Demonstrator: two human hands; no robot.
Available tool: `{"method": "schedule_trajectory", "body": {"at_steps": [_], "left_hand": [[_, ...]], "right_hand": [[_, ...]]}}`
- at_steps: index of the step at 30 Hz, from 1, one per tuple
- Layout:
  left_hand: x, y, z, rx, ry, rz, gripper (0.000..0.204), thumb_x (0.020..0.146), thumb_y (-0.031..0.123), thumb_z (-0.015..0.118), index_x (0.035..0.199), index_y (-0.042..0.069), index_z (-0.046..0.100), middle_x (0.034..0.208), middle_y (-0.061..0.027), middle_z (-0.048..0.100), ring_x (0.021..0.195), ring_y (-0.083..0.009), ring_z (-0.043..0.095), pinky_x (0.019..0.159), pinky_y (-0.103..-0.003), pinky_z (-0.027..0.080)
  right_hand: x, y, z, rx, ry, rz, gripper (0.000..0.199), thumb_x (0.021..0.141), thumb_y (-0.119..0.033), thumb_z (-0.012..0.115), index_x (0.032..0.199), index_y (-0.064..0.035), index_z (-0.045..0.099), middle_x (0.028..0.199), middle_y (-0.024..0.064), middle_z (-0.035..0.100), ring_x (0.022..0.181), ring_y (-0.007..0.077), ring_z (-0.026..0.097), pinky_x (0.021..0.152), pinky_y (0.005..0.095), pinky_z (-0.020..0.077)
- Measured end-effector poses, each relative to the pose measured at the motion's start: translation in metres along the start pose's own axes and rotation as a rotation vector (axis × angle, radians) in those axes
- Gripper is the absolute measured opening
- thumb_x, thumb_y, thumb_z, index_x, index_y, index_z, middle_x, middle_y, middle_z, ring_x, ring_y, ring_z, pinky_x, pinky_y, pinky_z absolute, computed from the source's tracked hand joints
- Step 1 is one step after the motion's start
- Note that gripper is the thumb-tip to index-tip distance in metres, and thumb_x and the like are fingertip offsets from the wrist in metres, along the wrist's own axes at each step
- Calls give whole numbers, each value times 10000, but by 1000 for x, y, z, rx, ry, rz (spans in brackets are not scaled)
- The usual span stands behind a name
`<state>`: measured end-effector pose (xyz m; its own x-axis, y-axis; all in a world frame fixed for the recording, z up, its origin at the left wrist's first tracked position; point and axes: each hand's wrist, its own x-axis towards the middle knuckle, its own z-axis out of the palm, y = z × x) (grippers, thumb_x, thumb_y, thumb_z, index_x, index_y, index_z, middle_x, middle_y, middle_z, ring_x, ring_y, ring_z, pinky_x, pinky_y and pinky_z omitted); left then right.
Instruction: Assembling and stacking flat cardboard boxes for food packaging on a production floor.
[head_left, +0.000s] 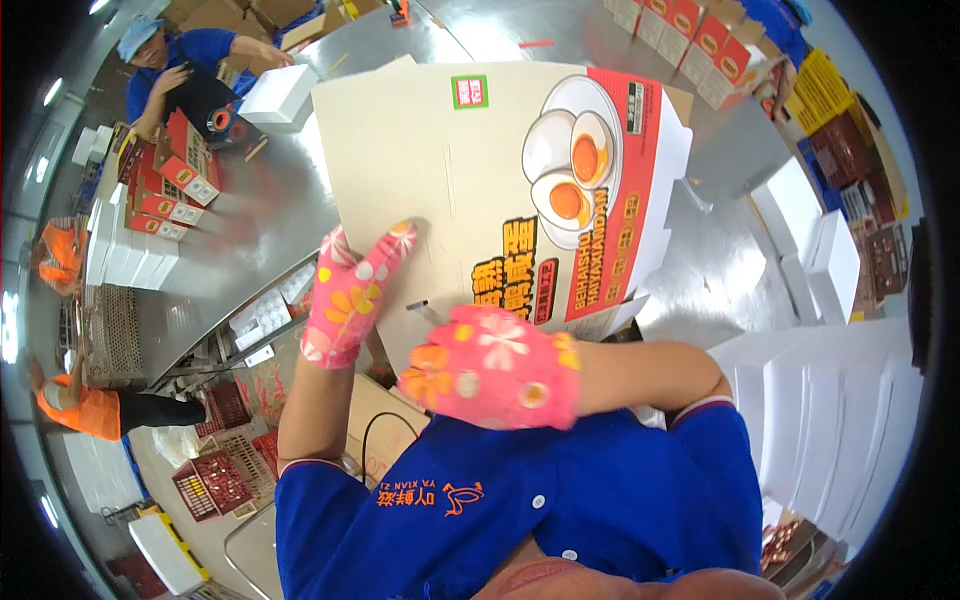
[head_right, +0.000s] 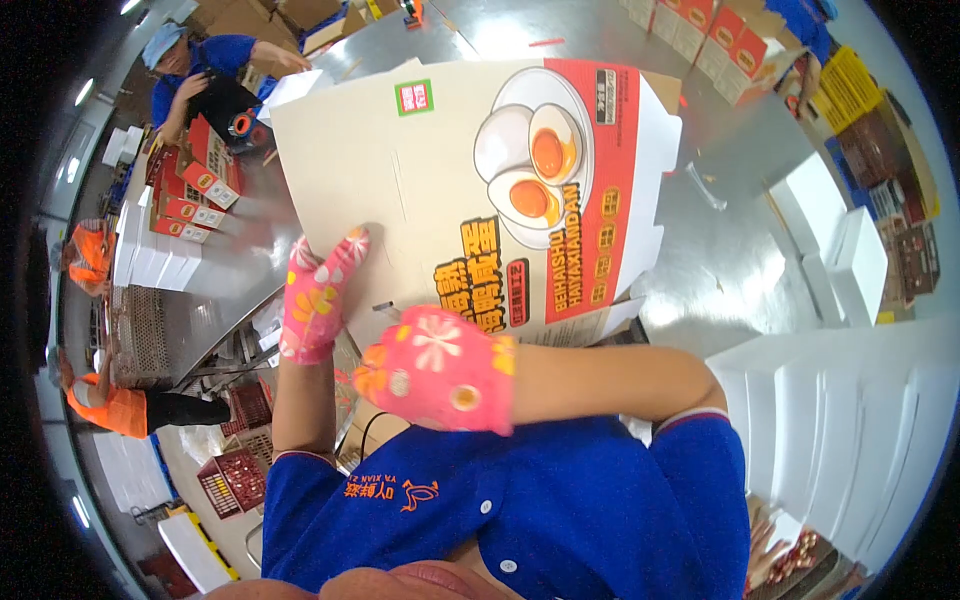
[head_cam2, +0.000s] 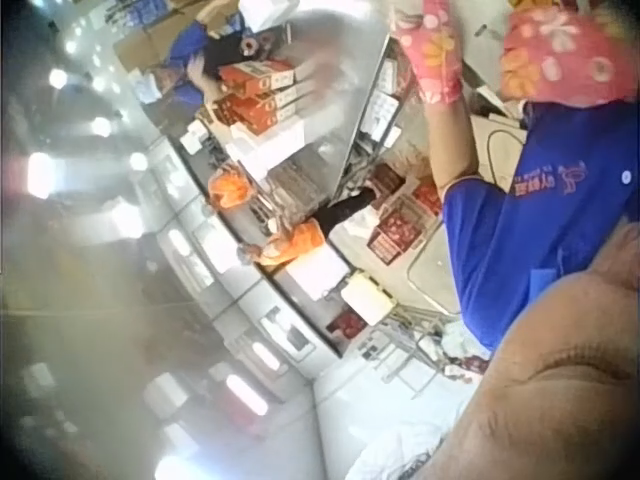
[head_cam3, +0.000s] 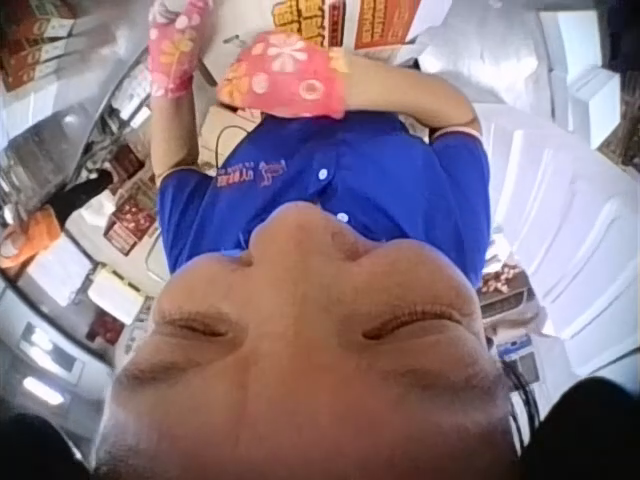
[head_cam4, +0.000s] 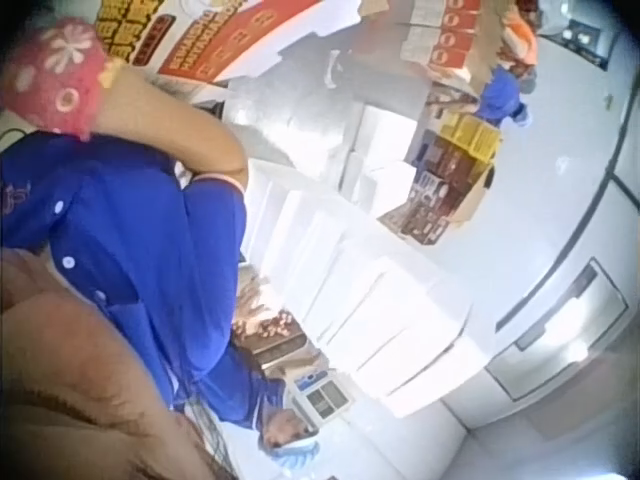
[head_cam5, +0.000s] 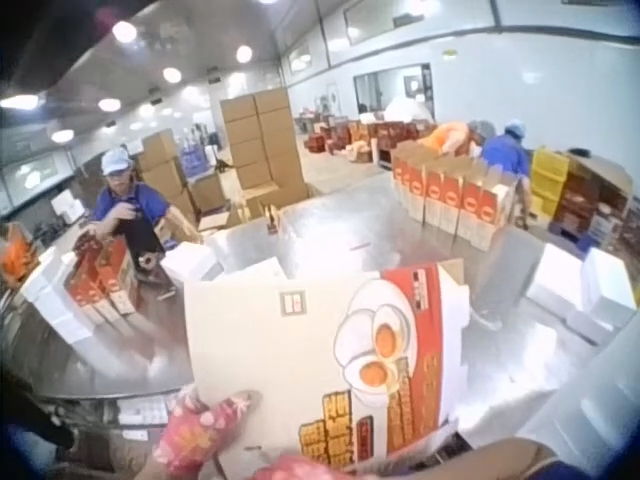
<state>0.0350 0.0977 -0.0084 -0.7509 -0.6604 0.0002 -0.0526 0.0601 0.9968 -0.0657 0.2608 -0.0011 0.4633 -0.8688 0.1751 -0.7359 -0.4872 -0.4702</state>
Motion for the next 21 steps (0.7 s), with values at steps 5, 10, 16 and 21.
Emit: {"method": "schedule_trajectory", "body": {"at_steps": [5, 10, 16, 21], "left_hand": [[-9, -22, -2, 3, 163, 192, 89, 804, 33, 637, 889, 15, 620, 809, 1, 619, 727, -60, 553, 662, -224, 466], [-14, -25, 42, -72, 246, 305, 82, 838, 124, 619, 827, 43, 607, 746, 15, 587, 655, -69, 521, 586, -238, 427], [-22, -42, 70, -462, 57, 213, 118, 863, 106, 573, 961, 41, 575, 848, -14, 578, 760, -114, 547, 643, -255, 442], [-39, -104, 73, -850, -22, -110, 341, 854, 64, 566, 1180, 64, 465, 1094, -74, 525, 958, -186, 558, 805, -306, 482]], "right_hand": [[-50, -8, -33, -356, 367, 236, 295, 773, -240, 560, 1053, -151, 591, 1031, 45, 600, 965, 241, 564, 833, 420, 419], [-42, 3, -37, -211, 624, 199, 253, 673, -133, 702, 916, -128, 631, 758, 9, 624, 679, 232, 597, 585, 362, 452], [-23, 6, -41, 893, 663, 341, 153, 748, -46, 686, 894, -44, 639, 757, 89, 580, 668, 162, 555, 592, 290, 428], [-21, 18, -6, 625, 658, 112, 224, 773, -14, 652, 994, -48, 636, 829, 96, 582, 802, 209, 560, 697, 295, 447]]}}
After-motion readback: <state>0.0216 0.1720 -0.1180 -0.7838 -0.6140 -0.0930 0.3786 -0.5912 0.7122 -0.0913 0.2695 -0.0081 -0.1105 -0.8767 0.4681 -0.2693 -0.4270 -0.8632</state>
